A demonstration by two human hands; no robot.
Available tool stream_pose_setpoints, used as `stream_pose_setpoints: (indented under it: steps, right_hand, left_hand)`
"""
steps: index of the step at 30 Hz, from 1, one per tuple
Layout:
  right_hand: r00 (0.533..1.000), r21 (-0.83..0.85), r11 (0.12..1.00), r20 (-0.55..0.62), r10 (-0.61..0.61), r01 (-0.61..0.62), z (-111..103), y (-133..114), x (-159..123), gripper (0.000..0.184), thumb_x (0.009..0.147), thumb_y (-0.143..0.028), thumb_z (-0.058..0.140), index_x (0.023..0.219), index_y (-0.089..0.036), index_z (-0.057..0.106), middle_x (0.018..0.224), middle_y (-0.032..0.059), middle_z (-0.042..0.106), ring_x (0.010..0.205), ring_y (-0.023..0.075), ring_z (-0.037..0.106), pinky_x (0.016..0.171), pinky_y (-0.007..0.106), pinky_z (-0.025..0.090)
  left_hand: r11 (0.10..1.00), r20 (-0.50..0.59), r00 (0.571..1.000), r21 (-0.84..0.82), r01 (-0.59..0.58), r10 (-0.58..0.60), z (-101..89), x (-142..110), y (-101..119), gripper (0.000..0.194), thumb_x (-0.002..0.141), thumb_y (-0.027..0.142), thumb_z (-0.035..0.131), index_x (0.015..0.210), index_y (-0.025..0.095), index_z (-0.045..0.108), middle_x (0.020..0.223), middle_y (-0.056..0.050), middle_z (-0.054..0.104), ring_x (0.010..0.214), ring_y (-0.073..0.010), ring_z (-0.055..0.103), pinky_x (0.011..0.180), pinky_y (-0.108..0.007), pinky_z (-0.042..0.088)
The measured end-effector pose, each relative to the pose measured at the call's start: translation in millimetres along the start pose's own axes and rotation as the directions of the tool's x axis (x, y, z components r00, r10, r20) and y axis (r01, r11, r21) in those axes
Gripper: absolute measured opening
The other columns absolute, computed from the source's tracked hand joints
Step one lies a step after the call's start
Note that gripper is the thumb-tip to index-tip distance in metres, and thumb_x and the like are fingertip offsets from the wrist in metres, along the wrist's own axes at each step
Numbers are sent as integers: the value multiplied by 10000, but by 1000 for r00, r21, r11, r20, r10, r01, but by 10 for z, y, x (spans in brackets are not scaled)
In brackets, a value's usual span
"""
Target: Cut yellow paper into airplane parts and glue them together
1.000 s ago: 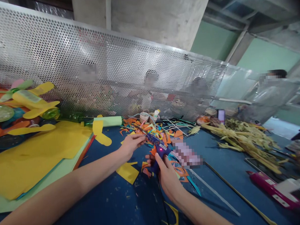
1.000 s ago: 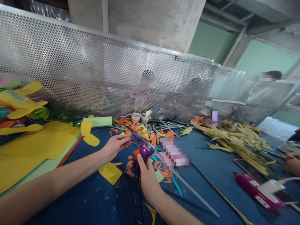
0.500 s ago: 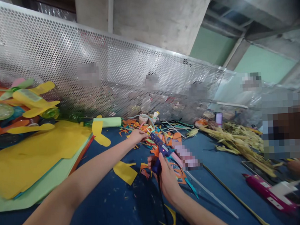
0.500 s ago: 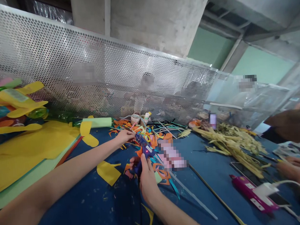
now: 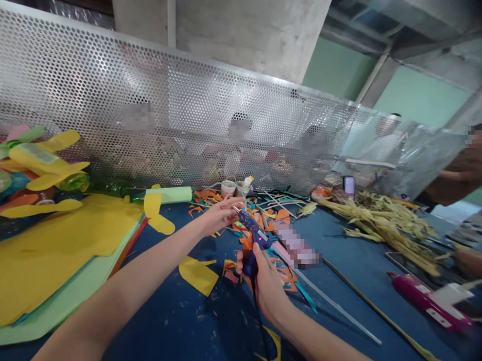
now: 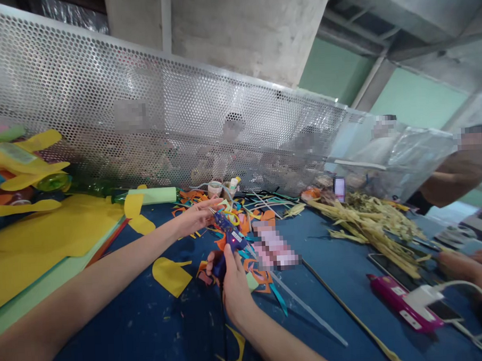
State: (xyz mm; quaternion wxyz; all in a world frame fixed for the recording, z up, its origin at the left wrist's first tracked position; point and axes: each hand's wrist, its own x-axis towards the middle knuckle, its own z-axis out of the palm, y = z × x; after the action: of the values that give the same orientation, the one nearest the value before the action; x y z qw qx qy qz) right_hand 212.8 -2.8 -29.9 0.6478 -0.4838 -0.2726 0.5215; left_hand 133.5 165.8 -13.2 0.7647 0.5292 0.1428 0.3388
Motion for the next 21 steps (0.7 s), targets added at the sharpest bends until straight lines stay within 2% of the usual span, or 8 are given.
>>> stream_pose_setpoints:
  steps: [5,10,15,21]
  right_hand:
    - [1000,5,1000,9,-7,7,5,-5,-2,366,720,-543,566,715,-181,617,596,6,628,520,124,557,454,213,423]
    - [1000,-13,1000,-12,1,-1,20,-32,-12,391,718,-559,559,679,-174,614,526,-6,587,465,110,512,419,207,394]
    - [1000,51,999,-12,11,-10,35,-44,-23,353,735,-519,569,678,-172,599,568,-7,600,477,99,515,452,202,422]
    - [1000,15,1000,8,-13,13,25,-40,-34,369,761,-545,522,703,-189,599,603,1,624,504,128,550,460,234,435]
  left_hand:
    - [999,39,998,-29,42,-41,22,17,-38,278,644,96,688,919,134,679,895,-83,683,806,-152,626,808,-272,447]
    - [997,1,997,-15,73,-73,0,30,-116,100,693,134,685,788,116,658,776,-52,670,753,-124,629,839,-276,454]
    - [988,-69,990,79,130,-124,-39,77,-212,67,795,166,605,845,122,619,829,-50,648,751,-110,624,822,-270,467]
    - [934,-203,968,292,204,-148,-113,214,-288,304,870,290,509,1137,145,505,1125,-88,539,935,-205,567,770,-402,490]
